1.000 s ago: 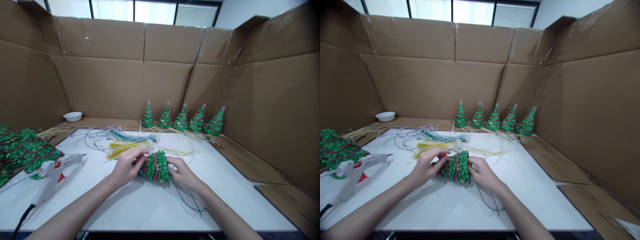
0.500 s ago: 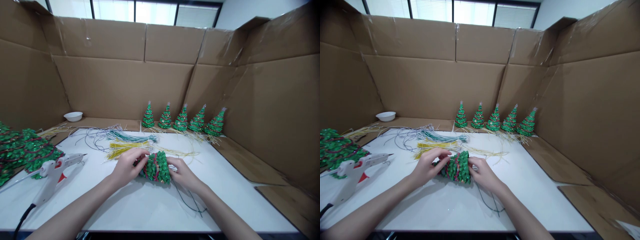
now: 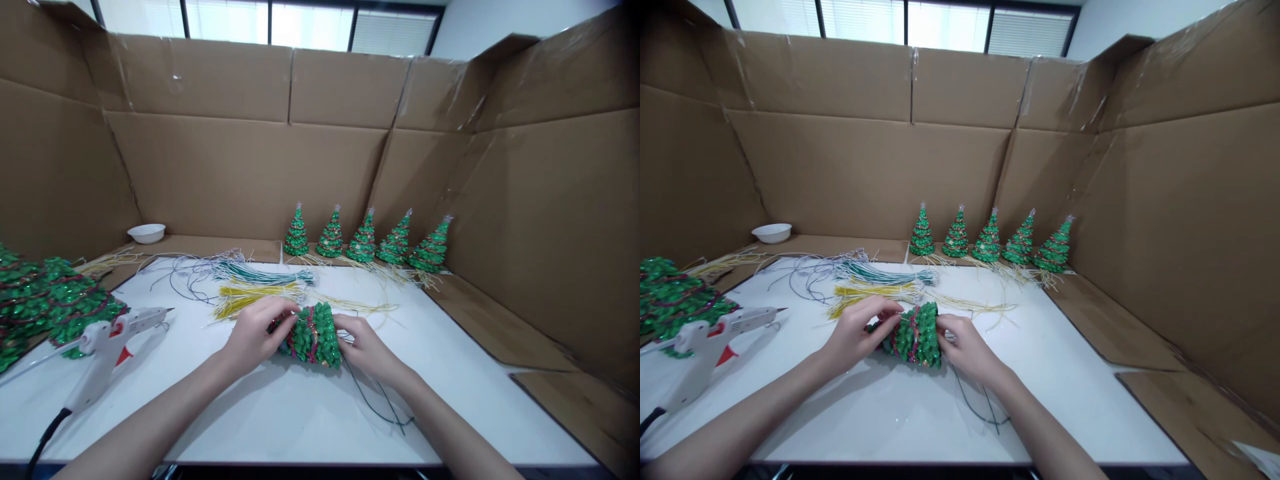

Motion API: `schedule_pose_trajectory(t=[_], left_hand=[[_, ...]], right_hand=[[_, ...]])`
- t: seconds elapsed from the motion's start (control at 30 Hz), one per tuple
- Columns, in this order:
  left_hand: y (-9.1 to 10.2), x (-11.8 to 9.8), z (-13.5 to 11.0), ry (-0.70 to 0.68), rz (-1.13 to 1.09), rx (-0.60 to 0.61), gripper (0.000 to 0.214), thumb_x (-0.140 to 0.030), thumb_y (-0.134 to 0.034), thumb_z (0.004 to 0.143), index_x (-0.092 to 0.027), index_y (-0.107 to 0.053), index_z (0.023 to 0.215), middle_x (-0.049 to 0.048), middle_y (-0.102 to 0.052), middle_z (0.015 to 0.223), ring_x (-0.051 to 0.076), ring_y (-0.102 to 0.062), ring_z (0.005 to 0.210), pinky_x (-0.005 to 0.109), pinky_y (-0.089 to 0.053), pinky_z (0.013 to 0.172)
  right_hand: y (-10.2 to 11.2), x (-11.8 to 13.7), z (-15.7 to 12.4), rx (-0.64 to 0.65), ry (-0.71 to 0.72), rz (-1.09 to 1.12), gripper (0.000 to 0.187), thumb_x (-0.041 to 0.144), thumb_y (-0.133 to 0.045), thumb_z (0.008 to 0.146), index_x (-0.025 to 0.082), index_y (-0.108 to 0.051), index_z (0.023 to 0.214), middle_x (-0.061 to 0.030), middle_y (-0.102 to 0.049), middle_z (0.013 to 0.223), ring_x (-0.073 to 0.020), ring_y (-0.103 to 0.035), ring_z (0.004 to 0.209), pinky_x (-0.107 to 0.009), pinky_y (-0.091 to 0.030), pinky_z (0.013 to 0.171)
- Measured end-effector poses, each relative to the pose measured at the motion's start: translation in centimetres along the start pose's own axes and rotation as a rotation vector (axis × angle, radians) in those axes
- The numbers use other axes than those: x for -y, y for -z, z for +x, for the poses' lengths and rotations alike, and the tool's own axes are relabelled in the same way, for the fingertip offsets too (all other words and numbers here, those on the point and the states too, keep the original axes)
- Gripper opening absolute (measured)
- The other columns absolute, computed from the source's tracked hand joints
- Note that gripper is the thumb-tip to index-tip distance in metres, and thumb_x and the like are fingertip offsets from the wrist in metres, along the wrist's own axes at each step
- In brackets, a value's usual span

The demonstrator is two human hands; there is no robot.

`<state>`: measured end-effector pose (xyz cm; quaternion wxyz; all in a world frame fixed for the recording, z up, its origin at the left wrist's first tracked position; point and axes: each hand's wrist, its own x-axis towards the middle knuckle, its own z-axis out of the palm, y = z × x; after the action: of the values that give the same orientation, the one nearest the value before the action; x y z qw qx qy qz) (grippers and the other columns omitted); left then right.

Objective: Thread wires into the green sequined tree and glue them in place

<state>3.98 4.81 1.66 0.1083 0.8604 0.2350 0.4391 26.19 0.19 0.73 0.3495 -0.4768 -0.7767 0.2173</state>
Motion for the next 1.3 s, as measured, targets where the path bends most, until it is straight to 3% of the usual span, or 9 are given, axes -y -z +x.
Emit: schedule_pose_trajectory(t=[1.3], left_hand=[[-0.24, 0.29, -0.22, 0.029, -0.023, 0.072, 0.012, -0.018, -0.05, 0.092, -0.018, -0.061, 0.096, 0.0047, -0.064, 0.086, 0.016, -0.06, 0.08, 0.028, -0.047, 0.071]], right_hand=[[0.33, 0.02, -0.03, 0.047, -0.013, -0.072, 0.021, 0.02, -0.045, 0.087, 0.015, -0.063, 0.078, -0.0065, -0.067, 0.078, -0.0195, -0.06, 0.072, -0.029, -0.045, 0.068]])
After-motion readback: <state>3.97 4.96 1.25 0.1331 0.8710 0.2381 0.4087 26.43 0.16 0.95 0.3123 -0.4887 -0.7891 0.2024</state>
